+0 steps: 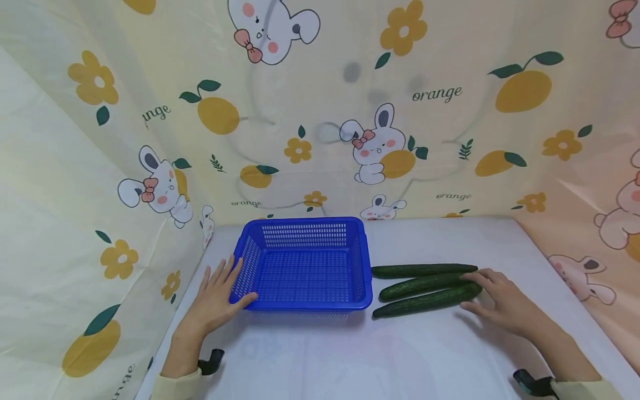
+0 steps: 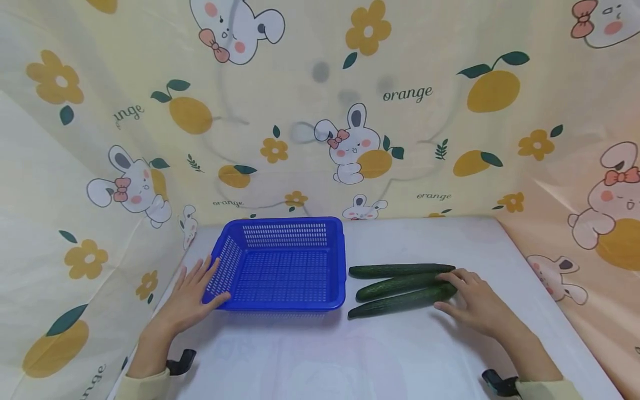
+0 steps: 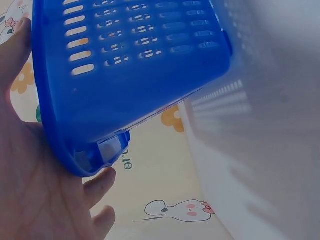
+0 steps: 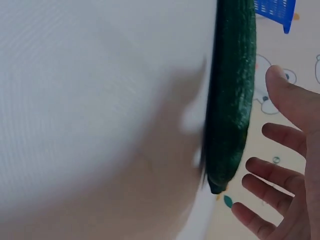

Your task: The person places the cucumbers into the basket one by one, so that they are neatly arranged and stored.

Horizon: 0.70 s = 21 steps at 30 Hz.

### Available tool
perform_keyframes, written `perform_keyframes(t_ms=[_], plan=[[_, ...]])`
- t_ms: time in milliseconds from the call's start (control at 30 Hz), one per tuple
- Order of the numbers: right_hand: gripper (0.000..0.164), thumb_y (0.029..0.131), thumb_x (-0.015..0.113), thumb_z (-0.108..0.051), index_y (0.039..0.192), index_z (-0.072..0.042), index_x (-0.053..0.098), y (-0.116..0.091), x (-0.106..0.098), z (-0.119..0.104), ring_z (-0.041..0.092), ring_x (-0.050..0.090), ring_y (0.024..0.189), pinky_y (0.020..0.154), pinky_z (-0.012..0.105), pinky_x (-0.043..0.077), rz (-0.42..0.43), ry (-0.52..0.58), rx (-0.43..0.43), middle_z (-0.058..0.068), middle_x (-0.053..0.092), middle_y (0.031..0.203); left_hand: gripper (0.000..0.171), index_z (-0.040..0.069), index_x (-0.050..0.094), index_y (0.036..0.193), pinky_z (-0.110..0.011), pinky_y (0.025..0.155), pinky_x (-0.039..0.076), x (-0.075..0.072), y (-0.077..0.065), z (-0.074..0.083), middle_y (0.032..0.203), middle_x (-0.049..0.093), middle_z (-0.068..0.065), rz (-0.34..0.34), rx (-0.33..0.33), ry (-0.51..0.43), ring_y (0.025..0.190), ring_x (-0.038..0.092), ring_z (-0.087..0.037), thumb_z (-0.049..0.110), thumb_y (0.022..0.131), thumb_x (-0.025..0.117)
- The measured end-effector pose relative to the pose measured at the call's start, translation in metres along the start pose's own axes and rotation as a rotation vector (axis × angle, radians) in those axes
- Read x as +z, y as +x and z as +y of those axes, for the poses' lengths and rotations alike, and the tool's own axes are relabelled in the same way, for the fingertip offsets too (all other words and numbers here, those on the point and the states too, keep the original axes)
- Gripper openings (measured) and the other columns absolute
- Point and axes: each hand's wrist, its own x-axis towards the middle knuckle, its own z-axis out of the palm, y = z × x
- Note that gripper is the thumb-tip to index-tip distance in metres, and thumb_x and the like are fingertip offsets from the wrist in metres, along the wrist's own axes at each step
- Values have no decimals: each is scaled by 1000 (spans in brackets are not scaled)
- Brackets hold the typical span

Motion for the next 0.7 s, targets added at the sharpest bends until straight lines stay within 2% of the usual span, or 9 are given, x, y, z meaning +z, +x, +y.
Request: perform_keyframes(t_ms=[167,300,500,700], plan=[[57,81,95,-33,127,-12,67,4,9,3,45,60,115,91,68,51,21,25,-38,11,64,122,111,6,18,172,-63,133,-4,3,0,-1,179,12,-21,-4,4,-21,165,7,-44,77,97,57],[55,78,97,-28,123,-13,69,5,13,5,44,60,114,92,68,49,25,14,-35,10,64,119,112,5,14,172,-59,134,-4,6,1,-2,180,9,-19,-15,0,-30,165,9,-42,74,97,60],[53,73,101,-23,117,-15,72,8,16,8,39,60,107,87,63,48,30,-18,-45,8,62,113,111,2,11,172,-57,135,-1,8,1,-5,180,7,-18,-18,10,-29,166,9,-40,67,99,64],[49,71,101,-22,112,-18,74,11,15,11,40,60,112,91,63,46,6,-11,-71,9,64,118,110,2,11,172,-59,135,3,10,2,-7,180,8,-18,-15,29,-35,166,11,-40,64,99,66]])
